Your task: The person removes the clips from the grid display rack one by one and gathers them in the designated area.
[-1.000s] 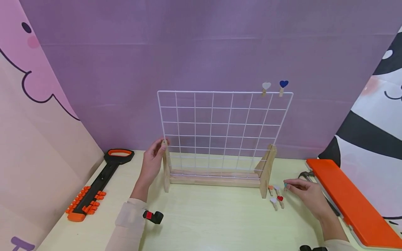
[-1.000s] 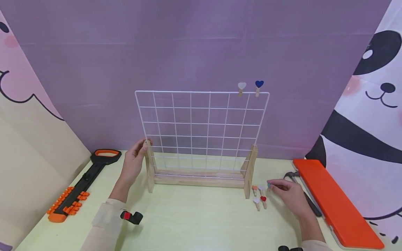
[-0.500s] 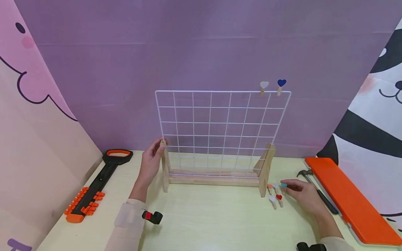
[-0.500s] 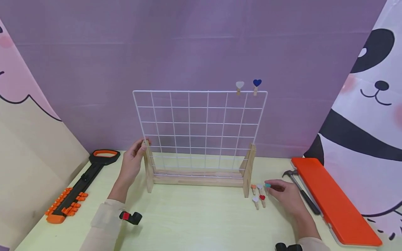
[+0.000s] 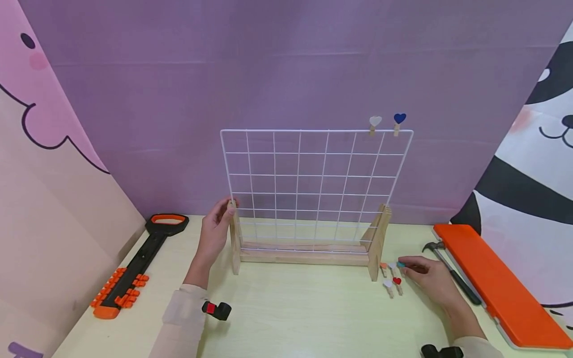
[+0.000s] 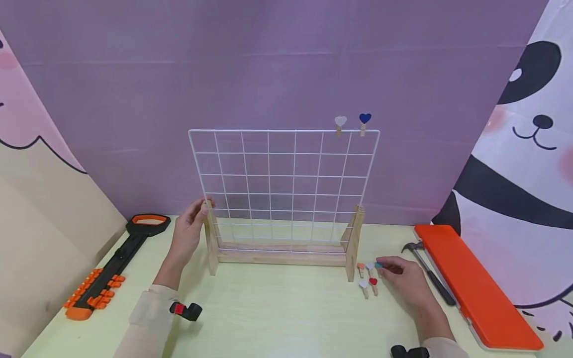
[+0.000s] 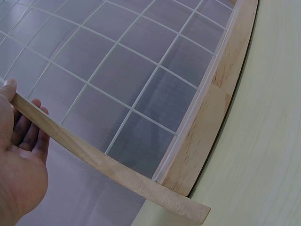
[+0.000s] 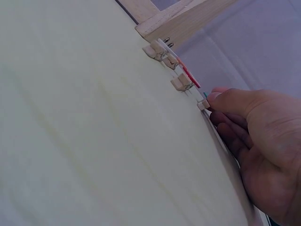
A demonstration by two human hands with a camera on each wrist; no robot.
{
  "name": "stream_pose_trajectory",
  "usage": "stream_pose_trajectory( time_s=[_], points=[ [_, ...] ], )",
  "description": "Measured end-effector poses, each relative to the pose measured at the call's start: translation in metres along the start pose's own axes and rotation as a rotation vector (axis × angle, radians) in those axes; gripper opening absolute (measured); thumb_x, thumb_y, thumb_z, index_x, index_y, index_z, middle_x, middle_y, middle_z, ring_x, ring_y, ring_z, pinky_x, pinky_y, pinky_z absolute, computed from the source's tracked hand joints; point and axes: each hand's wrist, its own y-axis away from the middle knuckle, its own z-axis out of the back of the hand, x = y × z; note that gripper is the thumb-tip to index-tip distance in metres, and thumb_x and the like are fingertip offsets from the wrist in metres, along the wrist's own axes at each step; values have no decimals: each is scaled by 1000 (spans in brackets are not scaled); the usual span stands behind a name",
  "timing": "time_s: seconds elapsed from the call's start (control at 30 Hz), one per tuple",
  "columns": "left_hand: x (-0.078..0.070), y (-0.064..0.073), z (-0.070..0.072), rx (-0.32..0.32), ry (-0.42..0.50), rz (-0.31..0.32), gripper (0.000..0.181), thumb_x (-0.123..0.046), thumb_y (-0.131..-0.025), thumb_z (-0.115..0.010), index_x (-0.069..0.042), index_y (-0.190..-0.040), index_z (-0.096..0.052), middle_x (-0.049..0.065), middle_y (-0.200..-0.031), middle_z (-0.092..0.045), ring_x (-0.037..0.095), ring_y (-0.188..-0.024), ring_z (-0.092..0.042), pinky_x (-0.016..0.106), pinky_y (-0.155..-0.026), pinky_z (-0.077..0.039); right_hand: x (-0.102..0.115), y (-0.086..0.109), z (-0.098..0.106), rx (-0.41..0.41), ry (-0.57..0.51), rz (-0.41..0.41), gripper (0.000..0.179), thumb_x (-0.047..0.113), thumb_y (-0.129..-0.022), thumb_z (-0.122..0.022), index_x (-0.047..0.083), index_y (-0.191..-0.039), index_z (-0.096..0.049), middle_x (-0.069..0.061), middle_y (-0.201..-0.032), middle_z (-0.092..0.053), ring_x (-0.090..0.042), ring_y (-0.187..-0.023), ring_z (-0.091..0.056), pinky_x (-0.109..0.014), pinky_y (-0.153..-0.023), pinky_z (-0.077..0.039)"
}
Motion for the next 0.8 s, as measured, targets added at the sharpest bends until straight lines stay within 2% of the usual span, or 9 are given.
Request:
stream_pose_trajectory(
  time_s=[0.13, 0.3, 0.47, 0.6, 0.7, 0.8],
  points=[
    [-1, 1, 0, -5, -4, 2, 42, -28, -108, -54, -6, -144, -55, 20, -142, -60, 15, -129, -56, 12, -102, -44, 1, 0, 0, 2, 7, -3, 29, 15, -98, -72, 7, -125, -74, -15, -114, -76, 10, -87, -61, -10, -76, -51],
    [0, 0, -1, -4, -6, 12, 45, -29, -108, -54, -4, -146, -53, 21, -143, -60, 16, -129, -56, 12, -102, -44, 3, 1, 2, 21, -9, -38, 34, 23, -99, -71, 6, -130, -71, -16, -120, -75, 14, -90, -60, -9, -77, -50],
    [0, 0, 0, -12, 10, 8, 43, -27, -108, -55, -4, -145, -55, 23, -143, -59, 20, -129, -56, 11, -100, -45, 4, -1, 7, 43, -65, -73, 40, 27, -101, -68, 6, -135, -67, -18, -129, -72, 18, -95, -58, -8, -80, -51],
    [0, 0, 0, -17, 13, 7, 42, -25, -108, -55, -4, -144, -56, 24, -142, -60, 16, -126, -57, 10, -98, -46, 4, -1, 13, 60, -103, -104, 43, 32, -104, -63, 8, -140, -64, -17, -133, -70, 19, -98, -56, -8, -82, -51],
    [0, -1, -1, -12, 10, 1, 43, -26, -108, -55, -3, -144, -55, 24, -141, -60, 13, -125, -58, 11, -100, -45, 8, 0, 21, 50, -130, -108, 47, 38, -104, -62, 8, -141, -62, -3, -129, -73, 19, -99, -55, -6, -82, -49],
    [1, 0, -2, -11, 16, -7, 42, -26, -108, -55, -2, -143, -56, 24, -140, -60, 18, -127, -58, 12, -100, -45, 19, -2, 36, 19, -182, -48, 48, 35, -104, -62, 3, -140, -62, 20, -118, -73, 17, -100, -58, -6, -82, -49]
  ],
)
